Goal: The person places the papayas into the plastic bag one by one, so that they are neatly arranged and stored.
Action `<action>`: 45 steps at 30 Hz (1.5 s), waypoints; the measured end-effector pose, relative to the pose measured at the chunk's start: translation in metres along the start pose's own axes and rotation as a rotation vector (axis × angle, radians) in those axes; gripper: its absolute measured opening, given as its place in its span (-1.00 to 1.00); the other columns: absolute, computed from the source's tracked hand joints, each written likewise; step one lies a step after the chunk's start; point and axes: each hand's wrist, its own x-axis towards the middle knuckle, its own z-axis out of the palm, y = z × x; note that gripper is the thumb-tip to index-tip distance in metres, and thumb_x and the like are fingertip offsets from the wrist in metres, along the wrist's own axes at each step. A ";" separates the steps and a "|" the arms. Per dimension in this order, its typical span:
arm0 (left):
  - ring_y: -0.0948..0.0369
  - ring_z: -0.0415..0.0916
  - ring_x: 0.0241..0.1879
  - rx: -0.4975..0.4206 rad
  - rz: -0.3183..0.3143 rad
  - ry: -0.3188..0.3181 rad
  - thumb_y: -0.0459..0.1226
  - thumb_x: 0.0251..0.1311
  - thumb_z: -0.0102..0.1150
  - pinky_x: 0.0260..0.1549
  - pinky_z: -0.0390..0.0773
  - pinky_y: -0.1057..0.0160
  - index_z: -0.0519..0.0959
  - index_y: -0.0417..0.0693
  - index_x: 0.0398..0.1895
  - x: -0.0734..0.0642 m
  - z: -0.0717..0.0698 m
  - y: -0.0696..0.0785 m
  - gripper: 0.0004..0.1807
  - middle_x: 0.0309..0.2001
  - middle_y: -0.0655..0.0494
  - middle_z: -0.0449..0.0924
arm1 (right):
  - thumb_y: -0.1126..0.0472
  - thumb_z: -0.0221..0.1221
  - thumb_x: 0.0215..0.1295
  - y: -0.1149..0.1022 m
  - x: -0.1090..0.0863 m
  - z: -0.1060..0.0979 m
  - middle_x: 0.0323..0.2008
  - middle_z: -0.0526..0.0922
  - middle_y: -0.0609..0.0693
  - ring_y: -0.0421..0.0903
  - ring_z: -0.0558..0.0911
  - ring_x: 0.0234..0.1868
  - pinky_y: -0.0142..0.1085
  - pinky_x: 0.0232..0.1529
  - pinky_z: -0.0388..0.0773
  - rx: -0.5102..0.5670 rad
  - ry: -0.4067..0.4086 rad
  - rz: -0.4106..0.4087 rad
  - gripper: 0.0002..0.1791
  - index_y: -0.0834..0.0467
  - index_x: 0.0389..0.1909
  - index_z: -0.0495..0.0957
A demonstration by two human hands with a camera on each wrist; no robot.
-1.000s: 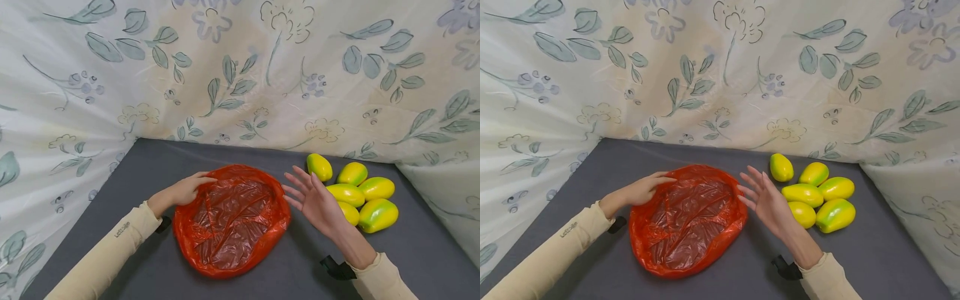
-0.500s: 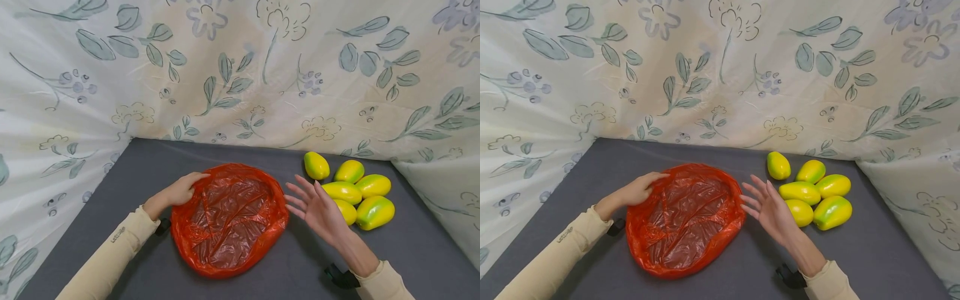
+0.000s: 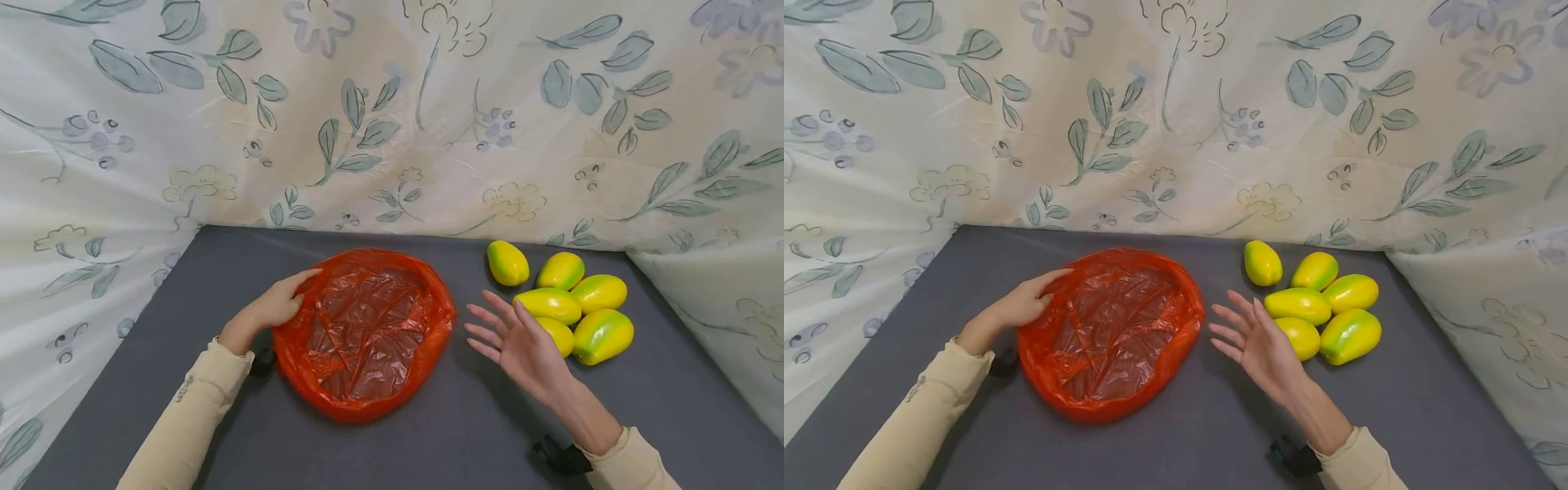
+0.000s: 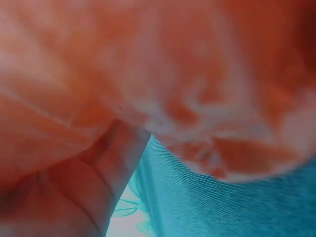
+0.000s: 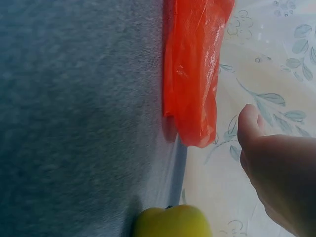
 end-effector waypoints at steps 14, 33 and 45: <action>0.11 0.57 -0.40 -0.122 -0.023 -0.018 -0.57 0.31 -0.23 -0.41 0.59 0.19 0.08 -0.24 0.45 -0.005 -0.007 -0.003 -0.39 0.21 -0.37 0.30 | -0.06 -0.47 0.54 -0.003 -0.011 -0.016 0.31 0.29 0.09 0.09 0.33 0.27 -0.07 0.31 0.16 0.158 -0.067 -0.045 -0.43 0.03 0.47 0.04; 0.05 0.60 -0.32 -0.218 -0.061 0.011 -0.47 0.39 -0.21 -0.39 0.63 0.14 -0.01 -0.16 0.49 -0.011 -0.005 -0.010 -0.38 0.27 -0.39 0.20 | -0.10 -0.37 0.52 -0.028 -0.021 -0.031 0.32 0.29 0.12 0.09 0.28 0.32 -0.06 0.34 0.08 0.346 -0.050 -0.132 -0.42 0.07 0.40 0.24; 0.08 0.60 -0.36 -0.197 -0.071 0.004 -0.45 0.40 -0.21 -0.38 0.62 0.14 -0.04 -0.17 0.49 -0.009 -0.006 -0.009 -0.38 0.28 -0.40 0.18 | -0.04 -0.23 0.50 -0.042 -0.044 -0.052 0.28 0.31 0.10 0.11 0.34 0.27 -0.08 0.35 0.05 0.476 0.053 -0.262 -0.47 0.06 0.39 0.25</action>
